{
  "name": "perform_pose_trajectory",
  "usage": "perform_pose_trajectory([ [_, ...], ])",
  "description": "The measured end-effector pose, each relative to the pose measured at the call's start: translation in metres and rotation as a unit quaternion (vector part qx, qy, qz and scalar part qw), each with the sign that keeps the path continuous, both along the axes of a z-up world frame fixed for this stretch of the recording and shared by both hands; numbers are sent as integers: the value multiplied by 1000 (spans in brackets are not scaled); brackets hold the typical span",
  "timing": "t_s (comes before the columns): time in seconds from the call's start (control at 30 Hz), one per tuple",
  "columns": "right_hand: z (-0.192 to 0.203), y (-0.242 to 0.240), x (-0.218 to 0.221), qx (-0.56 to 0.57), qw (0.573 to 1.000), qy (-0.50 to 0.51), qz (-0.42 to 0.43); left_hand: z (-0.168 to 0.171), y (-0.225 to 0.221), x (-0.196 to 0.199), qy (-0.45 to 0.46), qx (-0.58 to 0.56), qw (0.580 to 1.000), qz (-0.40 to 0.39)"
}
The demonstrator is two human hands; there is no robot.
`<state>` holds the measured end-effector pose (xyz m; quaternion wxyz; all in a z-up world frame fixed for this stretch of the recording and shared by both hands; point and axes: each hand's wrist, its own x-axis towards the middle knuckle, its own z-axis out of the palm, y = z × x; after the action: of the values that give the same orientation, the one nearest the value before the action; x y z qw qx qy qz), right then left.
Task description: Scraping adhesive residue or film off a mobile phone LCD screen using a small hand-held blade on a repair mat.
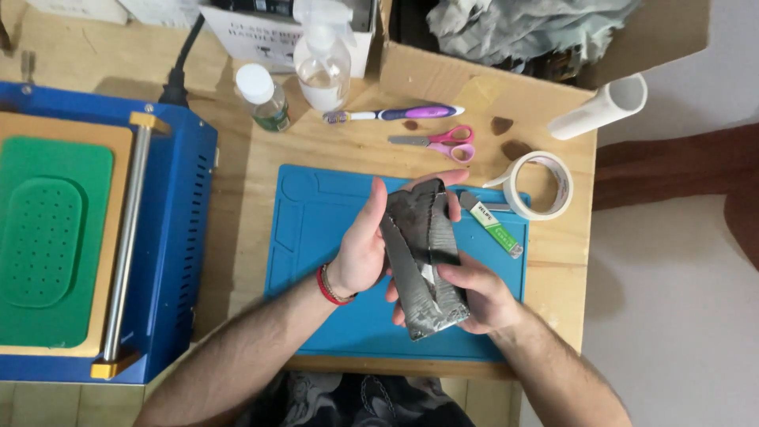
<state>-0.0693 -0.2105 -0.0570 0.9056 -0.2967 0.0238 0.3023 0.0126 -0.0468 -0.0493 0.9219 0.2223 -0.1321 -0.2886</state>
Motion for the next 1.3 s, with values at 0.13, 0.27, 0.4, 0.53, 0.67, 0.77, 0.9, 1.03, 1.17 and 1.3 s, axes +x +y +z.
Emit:
perform_pose_trajectory([
  [0.13, 1, 7, 8, -31, 999, 9, -8, -31, -2, -6, -8, 4, 1000, 18],
  [0.27, -46, -17, 15, -88, 992, -12, -90, -38, -5, -11, -58, 25, 997, 35],
  [0.4, -32, -5, 13, -171, 967, -38, -186, -19, 4, -19, -66, 54, 995, 42],
  [0.53, -46, -7, 14, -256, 942, -78, -200, -30, 2, -19, -43, 29, 998, 22],
  [0.67, -49, -4, 8, -176, 962, -83, -193, -46, 0, -18, -6, 27, 999, 28],
  [0.77, -45, -1, 7, -84, 975, -40, -202, -50, -1, -17, -12, 29, 999, 27],
  [0.9, -50, -4, 8, -55, 980, -42, -185, -37, -4, -24, -59, 99, 991, 64],
  [1.03, -57, 0, 2, -187, 957, -65, -214, -31, -5, -28, -71, 148, 982, 94],
  [1.17, -59, -4, 5, -240, 938, -81, -235, -16, 2, -20, -129, 229, 956, 129],
  [1.3, -42, 2, 17, -271, 925, -117, -238, -4, 1, -14, -173, 339, 902, 202],
])
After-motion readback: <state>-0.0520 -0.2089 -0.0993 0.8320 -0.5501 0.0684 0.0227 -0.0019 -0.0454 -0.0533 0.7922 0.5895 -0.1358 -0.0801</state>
